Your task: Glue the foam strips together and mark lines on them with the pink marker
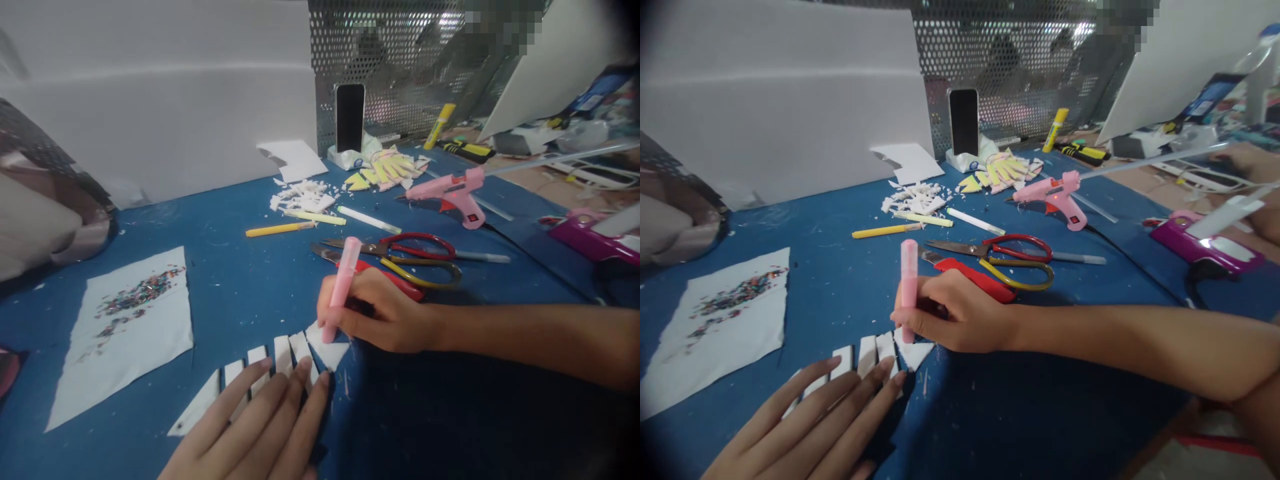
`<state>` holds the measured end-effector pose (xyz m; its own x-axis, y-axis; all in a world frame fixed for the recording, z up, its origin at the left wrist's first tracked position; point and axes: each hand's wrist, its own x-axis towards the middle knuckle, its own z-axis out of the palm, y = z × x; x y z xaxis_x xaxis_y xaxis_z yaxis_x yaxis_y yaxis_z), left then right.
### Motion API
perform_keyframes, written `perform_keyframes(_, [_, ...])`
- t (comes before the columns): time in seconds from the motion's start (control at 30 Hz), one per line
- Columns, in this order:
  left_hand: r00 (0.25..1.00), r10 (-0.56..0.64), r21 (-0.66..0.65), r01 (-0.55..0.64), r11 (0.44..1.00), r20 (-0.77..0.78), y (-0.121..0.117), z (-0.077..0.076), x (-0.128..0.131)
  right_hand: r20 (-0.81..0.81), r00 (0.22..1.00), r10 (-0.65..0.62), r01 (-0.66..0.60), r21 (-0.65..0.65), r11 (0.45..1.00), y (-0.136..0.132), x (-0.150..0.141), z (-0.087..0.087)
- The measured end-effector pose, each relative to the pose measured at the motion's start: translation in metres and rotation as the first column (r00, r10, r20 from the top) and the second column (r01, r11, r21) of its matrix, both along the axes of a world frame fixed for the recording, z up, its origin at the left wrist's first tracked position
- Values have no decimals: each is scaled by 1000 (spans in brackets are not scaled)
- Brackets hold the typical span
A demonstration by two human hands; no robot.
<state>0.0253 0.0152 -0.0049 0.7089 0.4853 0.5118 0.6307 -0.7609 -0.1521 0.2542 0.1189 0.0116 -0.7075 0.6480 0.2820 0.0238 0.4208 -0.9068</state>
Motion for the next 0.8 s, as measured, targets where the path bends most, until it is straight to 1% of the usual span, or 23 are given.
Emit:
perform_keyframes(0.07, [1000, -15, -34, 15, 999, -13, 1, 2, -1, 33, 999, -9, 7, 46, 999, -1, -1, 0])
perform_keyframes(0.13, [999, -34, -72, 32, 997, -25, 2, 4, -2, 25, 1000, -11, 7, 162, 987, -2, -2, -1])
perform_keyframes(0.2, [998, -53, -92, 51, 994, -26, 3, 8, -4, -6, 999, -53, 52, 325, 944, -4, -4, 0])
perform_keyframes(0.27, [997, -74, -114, 71, 991, -20, 4, 10, -5, -11, 991, -134, 126, 424, 897, -4, -6, 6])
perform_keyframes(0.3, [996, -86, -122, 83, 989, -19, 4, 11, -6, 3, 986, -167, 149, 434, 888, -1, -6, 10])
perform_keyframes(0.37, [995, -92, -132, 88, 987, -27, 4, 11, -7, 68, 978, -196, 151, 417, 896, 8, -4, 23])
perform_keyframes(0.4, [996, -90, -138, 85, 987, -28, 4, 10, -8, 140, 967, -213, 141, 404, 904, 16, -2, 29])
perform_keyframes(0.43, [996, -83, -158, 78, 984, -22, 4, 10, -9, 225, 938, -262, 145, 432, 890, 25, 1, 34])
perform_keyframes(0.47, [997, -77, -187, 73, 980, -11, 4, 9, -10, 312, 881, -355, 167, 498, 851, 36, 4, 38])
perform_keyframes(0.5, [998, -67, -223, 66, 973, 4, 4, 9, -10, 391, 806, -443, 173, 561, 810, 47, 7, 40])
perform_keyframes(0.53, [998, -57, -256, 61, 965, 22, 4, 10, -11, 415, 776, -475, 178, 579, 796, 57, 10, 41])
perform_keyframes(0.6, [999, -37, -303, 47, 952, 38, 6, 14, -12, 425, 757, -496, 172, 603, 779, 71, 13, 37])
perform_keyframes(0.67, [999, -19, -314, 30, 949, 37, 8, 20, -15, 411, 756, -509, 162, 636, 754, 72, 14, 32])
perform_keyframes(0.73, [1000, 12, -334, -2, 943, 27, 12, 28, -20, 403, 773, -490, 135, 651, 747, 60, 12, 30])
perform_keyframes(0.77, [999, 34, -345, -24, 938, 22, 14, 32, -25, 411, 788, -459, 104, 645, 757, 50, 11, 31])
perform_keyframes(0.8, [998, 60, -358, -50, 932, 15, 15, 35, -30, 429, 810, -400, 48, 631, 774, 38, 10, 33])
